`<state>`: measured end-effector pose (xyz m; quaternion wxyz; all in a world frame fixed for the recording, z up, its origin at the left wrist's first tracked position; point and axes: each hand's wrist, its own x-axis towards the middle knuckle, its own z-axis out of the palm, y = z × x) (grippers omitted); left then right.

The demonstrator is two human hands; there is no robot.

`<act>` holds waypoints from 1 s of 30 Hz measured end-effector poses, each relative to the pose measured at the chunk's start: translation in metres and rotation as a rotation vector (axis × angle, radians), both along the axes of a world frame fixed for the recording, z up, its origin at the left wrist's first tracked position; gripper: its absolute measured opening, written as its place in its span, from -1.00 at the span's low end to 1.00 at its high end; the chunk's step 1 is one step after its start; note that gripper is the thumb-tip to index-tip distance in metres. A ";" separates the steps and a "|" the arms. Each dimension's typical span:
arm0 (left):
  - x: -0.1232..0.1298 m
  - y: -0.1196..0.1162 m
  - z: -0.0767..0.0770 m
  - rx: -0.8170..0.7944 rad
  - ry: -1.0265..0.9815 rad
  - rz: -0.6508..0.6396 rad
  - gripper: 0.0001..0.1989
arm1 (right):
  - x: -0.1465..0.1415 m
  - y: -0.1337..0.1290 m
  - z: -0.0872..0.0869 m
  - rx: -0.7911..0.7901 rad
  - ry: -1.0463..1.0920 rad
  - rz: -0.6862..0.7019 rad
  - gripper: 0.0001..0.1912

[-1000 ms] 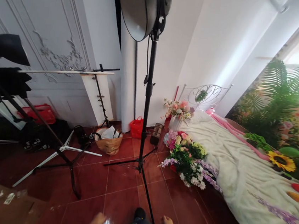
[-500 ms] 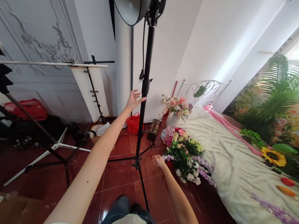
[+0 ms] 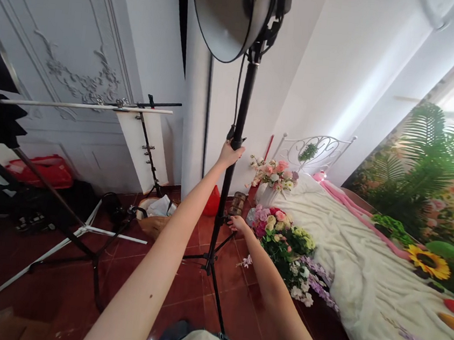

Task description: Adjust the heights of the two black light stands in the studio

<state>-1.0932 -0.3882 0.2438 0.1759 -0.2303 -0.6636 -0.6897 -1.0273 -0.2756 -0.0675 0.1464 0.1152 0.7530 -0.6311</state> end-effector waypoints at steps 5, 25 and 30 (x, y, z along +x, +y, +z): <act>-0.005 -0.004 -0.003 -0.008 0.014 -0.002 -0.80 | -0.005 0.004 -0.006 -0.161 -0.116 0.042 -0.88; -0.001 -0.005 0.010 -0.061 -0.029 0.104 -0.61 | -0.008 0.011 -0.052 -0.506 0.064 -0.051 -0.58; -0.006 -0.001 0.008 -0.041 -0.036 0.105 -0.63 | -0.036 0.039 -0.022 -0.191 -0.123 0.185 -0.58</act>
